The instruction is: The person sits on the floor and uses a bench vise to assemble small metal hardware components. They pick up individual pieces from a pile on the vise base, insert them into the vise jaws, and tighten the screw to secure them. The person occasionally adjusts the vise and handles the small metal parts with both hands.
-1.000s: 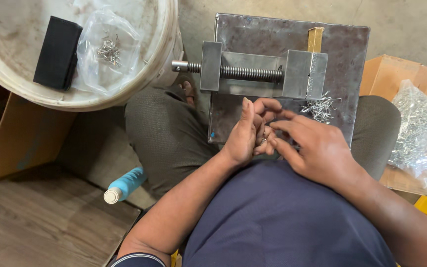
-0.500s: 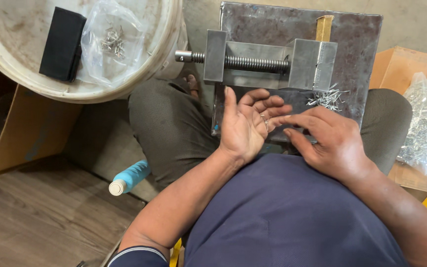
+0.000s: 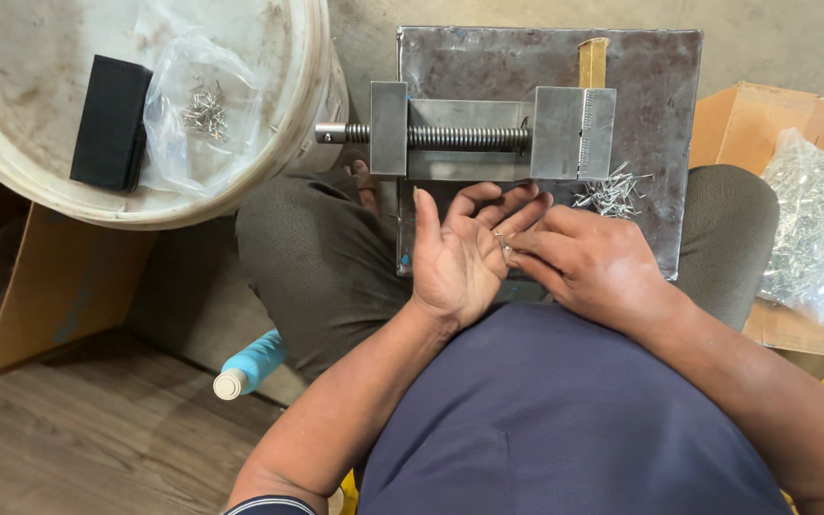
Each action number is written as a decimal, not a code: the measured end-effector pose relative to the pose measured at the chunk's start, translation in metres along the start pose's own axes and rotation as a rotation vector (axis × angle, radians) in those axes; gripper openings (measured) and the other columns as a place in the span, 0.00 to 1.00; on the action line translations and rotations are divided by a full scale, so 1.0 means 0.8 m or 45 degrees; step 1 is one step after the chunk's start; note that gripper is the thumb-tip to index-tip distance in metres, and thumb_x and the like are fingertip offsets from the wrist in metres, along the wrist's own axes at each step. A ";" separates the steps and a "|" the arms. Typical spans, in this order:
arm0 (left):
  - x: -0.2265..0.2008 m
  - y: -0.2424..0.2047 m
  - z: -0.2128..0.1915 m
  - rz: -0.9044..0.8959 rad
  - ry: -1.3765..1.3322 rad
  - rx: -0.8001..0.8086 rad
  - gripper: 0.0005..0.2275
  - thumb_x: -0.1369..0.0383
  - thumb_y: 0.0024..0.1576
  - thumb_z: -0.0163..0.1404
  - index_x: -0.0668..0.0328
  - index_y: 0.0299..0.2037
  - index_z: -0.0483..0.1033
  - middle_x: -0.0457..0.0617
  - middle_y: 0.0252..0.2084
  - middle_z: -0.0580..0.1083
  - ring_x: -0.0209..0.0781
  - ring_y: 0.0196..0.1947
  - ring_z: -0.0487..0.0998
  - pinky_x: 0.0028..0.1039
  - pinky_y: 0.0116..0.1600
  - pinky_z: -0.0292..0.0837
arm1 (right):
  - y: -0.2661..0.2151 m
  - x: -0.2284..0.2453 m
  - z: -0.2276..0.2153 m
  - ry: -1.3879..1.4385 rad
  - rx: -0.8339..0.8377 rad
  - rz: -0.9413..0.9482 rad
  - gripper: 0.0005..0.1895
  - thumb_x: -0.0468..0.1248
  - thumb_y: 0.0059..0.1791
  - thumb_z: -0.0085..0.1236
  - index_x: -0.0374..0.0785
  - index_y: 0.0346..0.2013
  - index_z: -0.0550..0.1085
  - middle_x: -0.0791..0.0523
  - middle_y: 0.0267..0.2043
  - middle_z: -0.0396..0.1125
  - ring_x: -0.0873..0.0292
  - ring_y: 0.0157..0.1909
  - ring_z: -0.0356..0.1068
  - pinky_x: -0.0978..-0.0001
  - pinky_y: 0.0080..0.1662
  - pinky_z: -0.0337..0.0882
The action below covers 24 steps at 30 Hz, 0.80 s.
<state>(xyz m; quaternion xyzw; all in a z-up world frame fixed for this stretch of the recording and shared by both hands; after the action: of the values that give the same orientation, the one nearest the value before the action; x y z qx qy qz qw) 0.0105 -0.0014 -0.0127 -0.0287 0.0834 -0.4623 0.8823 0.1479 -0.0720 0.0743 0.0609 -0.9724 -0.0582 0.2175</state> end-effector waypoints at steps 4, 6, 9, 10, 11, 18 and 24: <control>0.000 0.000 -0.001 -0.029 0.020 0.006 0.33 0.35 0.66 0.29 0.58 0.59 0.65 0.64 0.67 0.66 0.65 0.74 0.60 0.48 0.65 0.70 | -0.001 -0.004 -0.001 0.069 0.015 -0.017 0.09 0.40 0.45 0.65 0.44 0.38 0.80 0.56 0.34 0.69 0.52 0.33 0.73 0.61 0.34 0.72; 0.001 0.001 -0.002 -0.045 0.034 0.008 0.33 0.35 0.66 0.29 0.57 0.59 0.66 0.63 0.67 0.65 0.65 0.74 0.61 0.47 0.63 0.70 | 0.000 -0.007 -0.002 0.059 0.064 -0.038 0.08 0.40 0.44 0.65 0.44 0.37 0.80 0.57 0.33 0.69 0.52 0.33 0.73 0.60 0.33 0.72; 0.001 0.000 -0.006 -0.064 0.046 -0.011 0.32 0.36 0.66 0.30 0.58 0.59 0.66 0.62 0.67 0.66 0.62 0.72 0.63 0.43 0.62 0.71 | 0.001 -0.007 -0.003 0.078 0.107 -0.047 0.08 0.39 0.43 0.65 0.44 0.36 0.80 0.57 0.33 0.70 0.52 0.33 0.73 0.60 0.33 0.72; 0.001 0.001 -0.007 -0.071 0.042 -0.014 0.32 0.36 0.66 0.30 0.58 0.59 0.66 0.62 0.66 0.67 0.60 0.71 0.65 0.42 0.62 0.71 | 0.003 -0.009 -0.006 0.076 0.114 -0.047 0.07 0.39 0.44 0.65 0.44 0.36 0.80 0.57 0.33 0.70 0.52 0.33 0.74 0.60 0.32 0.72; 0.000 0.001 -0.008 -0.079 0.038 -0.017 0.32 0.37 0.66 0.30 0.58 0.59 0.66 0.61 0.65 0.67 0.58 0.69 0.67 0.41 0.62 0.71 | 0.004 -0.007 -0.008 0.101 0.075 -0.083 0.07 0.39 0.44 0.64 0.43 0.35 0.78 0.57 0.34 0.70 0.52 0.34 0.74 0.60 0.34 0.72; 0.011 0.003 -0.021 -0.121 0.436 -0.057 0.13 0.68 0.67 0.52 0.58 0.59 0.66 0.56 0.56 0.72 0.43 0.53 0.76 0.30 0.55 0.72 | -0.006 -0.007 -0.020 0.363 -0.134 0.164 0.07 0.35 0.46 0.65 0.37 0.36 0.77 0.54 0.34 0.72 0.54 0.33 0.74 0.64 0.34 0.72; 0.012 0.006 -0.015 -0.169 0.543 -0.057 0.09 0.69 0.68 0.49 0.61 0.55 0.67 0.59 0.47 0.74 0.50 0.48 0.79 0.37 0.55 0.75 | -0.012 -0.015 -0.024 0.494 -0.371 0.189 0.05 0.30 0.50 0.62 0.34 0.39 0.75 0.53 0.38 0.72 0.57 0.38 0.75 0.68 0.40 0.73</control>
<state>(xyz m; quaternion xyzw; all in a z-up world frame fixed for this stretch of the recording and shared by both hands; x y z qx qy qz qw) 0.0176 -0.0059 -0.0263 0.0448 0.2764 -0.5129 0.8115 0.1676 -0.0815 0.0848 -0.0327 -0.8956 -0.1688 0.4103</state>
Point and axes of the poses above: each hand's wrist, its own y-axis towards the middle knuckle, its own z-axis out of the palm, x = y × z, the point moved 2 cm from there along y, towards the middle knuckle
